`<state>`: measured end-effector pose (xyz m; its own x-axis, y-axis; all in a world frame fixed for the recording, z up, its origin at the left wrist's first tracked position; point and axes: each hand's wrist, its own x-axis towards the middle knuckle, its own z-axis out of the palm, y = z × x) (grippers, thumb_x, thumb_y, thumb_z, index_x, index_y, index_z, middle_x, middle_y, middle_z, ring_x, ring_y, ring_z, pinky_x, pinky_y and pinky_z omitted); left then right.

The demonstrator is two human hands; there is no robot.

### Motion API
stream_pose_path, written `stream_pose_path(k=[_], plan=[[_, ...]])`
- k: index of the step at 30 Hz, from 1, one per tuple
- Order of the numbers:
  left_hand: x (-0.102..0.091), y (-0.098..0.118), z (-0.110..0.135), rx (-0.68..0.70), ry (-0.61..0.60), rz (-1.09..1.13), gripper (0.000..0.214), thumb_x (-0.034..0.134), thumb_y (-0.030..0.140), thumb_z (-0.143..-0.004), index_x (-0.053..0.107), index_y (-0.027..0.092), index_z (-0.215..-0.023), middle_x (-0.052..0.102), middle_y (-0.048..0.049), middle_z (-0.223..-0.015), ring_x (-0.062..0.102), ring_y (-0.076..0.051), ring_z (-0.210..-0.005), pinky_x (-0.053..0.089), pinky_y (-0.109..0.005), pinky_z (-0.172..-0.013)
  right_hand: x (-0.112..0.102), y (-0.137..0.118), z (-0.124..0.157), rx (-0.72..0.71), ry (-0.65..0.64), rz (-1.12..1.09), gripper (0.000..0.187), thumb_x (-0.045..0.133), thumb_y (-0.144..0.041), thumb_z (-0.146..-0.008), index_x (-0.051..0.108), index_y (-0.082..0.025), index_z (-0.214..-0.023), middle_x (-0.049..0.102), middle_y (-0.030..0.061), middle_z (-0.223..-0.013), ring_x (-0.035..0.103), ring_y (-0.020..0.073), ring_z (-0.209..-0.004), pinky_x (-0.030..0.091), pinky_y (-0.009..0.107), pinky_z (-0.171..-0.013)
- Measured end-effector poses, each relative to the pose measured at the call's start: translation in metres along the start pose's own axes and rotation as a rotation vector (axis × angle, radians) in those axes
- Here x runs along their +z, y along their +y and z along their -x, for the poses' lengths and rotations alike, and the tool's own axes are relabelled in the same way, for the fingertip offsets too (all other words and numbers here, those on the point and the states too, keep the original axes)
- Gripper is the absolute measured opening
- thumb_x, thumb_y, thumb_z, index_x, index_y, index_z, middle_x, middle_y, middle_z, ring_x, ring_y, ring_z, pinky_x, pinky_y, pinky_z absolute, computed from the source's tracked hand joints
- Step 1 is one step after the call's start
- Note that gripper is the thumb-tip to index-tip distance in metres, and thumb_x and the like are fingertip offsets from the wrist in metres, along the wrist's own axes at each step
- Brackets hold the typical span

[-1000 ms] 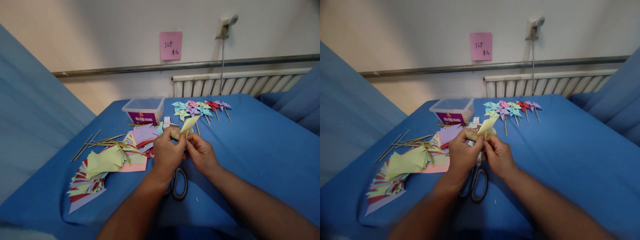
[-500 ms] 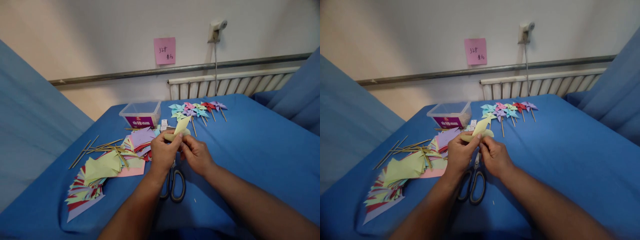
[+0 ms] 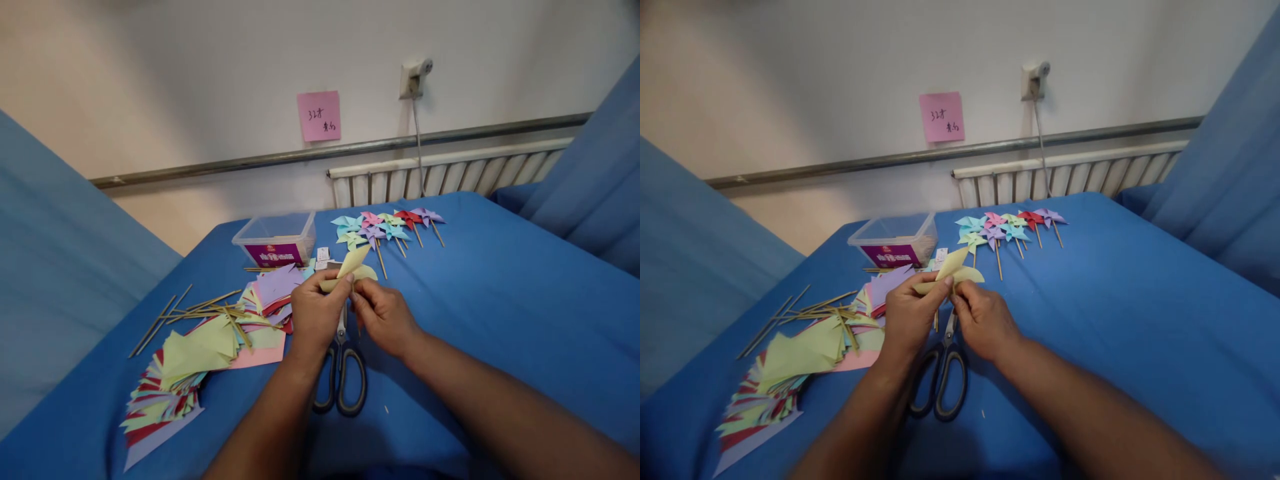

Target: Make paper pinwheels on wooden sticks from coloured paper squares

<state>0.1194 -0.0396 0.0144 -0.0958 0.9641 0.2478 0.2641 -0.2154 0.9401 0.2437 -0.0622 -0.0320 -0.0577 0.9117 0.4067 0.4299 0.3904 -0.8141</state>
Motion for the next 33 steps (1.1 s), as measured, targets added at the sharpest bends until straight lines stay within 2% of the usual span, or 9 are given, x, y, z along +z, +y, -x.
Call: stream_pose_path(k=[10,21,33], plan=[[0.002,-0.002,0.0,0.007,0.023,-0.003,0.019,0.076,0.033,-0.069,0.075,0.016,-0.077,0.071,0.0001,-0.067,0.06,-0.014,-0.062,0.046,-0.023,-0.06,-0.002,-0.001,0.0,-0.011,0.008,0.062,0.016,0.044,-0.027,-0.095,0.051,-0.023,-0.081,0.058,-0.0021,-0.06,0.055,0.0153,-0.056,0.039,0.026,-0.058],[0.001,-0.008,-0.004,-0.032,-0.014,0.035,0.023,0.075,0.038,-0.069,0.074,0.016,-0.077,0.07,-0.0007,-0.068,0.063,-0.016,-0.065,0.047,-0.025,-0.061,0.0,0.005,-0.001,-0.032,0.026,0.145,0.014,0.044,-0.026,-0.095,0.056,-0.022,-0.089,0.066,0.003,-0.077,0.061,0.0171,-0.068,0.041,0.027,-0.065],[0.005,-0.019,-0.009,-0.074,0.018,0.095,0.028,0.076,0.041,-0.067,0.072,0.014,-0.072,0.071,-0.0022,-0.07,0.062,-0.015,-0.065,0.048,-0.025,-0.063,0.001,0.006,-0.003,-0.036,0.048,0.172,0.015,0.046,-0.026,-0.095,0.058,-0.022,-0.088,0.066,0.002,-0.075,0.059,0.0166,-0.065,0.037,0.027,-0.062]])
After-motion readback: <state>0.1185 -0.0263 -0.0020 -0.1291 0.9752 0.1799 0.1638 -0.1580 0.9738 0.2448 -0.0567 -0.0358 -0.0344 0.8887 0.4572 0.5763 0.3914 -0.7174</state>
